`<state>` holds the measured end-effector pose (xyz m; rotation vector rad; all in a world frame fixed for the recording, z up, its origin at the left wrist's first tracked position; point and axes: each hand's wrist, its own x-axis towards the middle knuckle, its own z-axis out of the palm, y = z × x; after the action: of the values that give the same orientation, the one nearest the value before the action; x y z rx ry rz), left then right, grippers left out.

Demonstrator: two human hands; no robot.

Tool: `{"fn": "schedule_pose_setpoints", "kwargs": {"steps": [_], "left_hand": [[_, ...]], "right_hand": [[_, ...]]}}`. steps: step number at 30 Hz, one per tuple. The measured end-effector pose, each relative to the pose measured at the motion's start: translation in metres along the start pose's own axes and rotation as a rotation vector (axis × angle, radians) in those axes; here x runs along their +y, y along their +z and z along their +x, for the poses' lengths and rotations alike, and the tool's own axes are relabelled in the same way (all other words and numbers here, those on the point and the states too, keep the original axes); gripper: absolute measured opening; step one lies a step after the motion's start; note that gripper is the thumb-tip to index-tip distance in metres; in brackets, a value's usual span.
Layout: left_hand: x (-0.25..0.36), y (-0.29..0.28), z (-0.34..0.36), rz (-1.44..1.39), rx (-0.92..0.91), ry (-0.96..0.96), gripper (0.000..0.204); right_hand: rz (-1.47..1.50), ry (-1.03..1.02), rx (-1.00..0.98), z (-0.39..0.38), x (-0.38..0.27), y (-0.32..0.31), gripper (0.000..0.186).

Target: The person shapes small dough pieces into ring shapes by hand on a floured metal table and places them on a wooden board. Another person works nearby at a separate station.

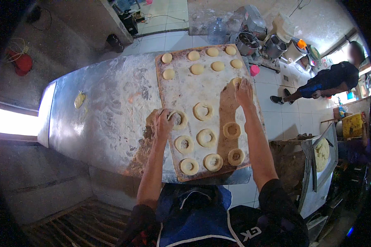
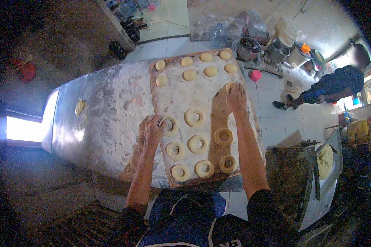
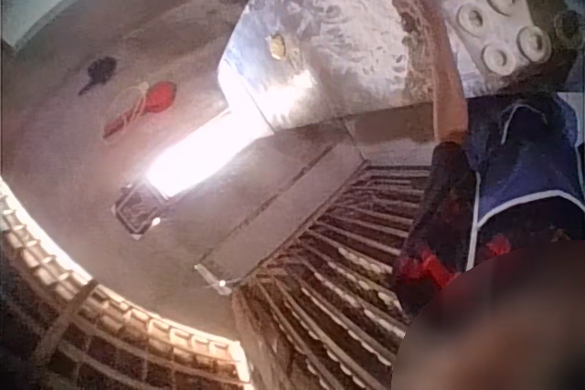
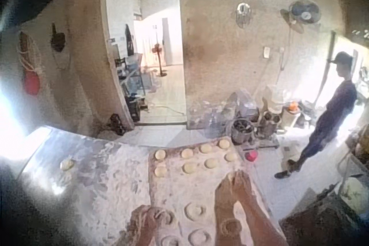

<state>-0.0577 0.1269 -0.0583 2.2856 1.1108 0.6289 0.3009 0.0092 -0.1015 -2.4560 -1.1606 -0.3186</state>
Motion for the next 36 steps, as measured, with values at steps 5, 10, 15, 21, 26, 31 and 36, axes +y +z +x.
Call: {"fn": "schedule_pose_setpoints", "kwargs": {"steps": [5, 10, 15, 21, 26, 31, 36], "left_hand": [[0.002, -0.016, -0.020, -0.040, 0.121, -0.042, 0.027], [-0.016, -0.074, -0.076, -0.203, 0.210, -0.130, 0.022], [-0.052, -0.130, -0.142, 0.175, 0.279, -0.121, 0.018], [-0.088, -0.151, -0.179, -0.125, 0.331, -0.366, 0.017], [-0.101, -0.159, -0.191, -0.154, 0.376, -0.242, 0.014], [-0.105, -0.152, -0.190, -0.254, 0.307, -0.212, 0.015], [-0.107, -0.140, -0.170, -0.683, 0.275, -0.424, 0.028]], "right_hand": [[-0.027, -0.048, -0.166, 0.022, 0.013, -0.003, 0.050], [0.184, 0.118, -0.317, 0.031, 0.004, -0.029, 0.041], [0.519, -0.063, -0.226, -0.018, -0.082, -0.057, 0.029], [0.819, -0.399, -0.555, -0.114, -0.273, -0.037, 0.033], [0.674, -0.397, -0.569, -0.148, -0.375, 0.005, 0.037], [0.333, -0.479, -0.544, -0.149, -0.389, -0.005, 0.034], [1.036, -0.134, -0.810, -0.174, -0.389, -0.045, 0.030]]}}
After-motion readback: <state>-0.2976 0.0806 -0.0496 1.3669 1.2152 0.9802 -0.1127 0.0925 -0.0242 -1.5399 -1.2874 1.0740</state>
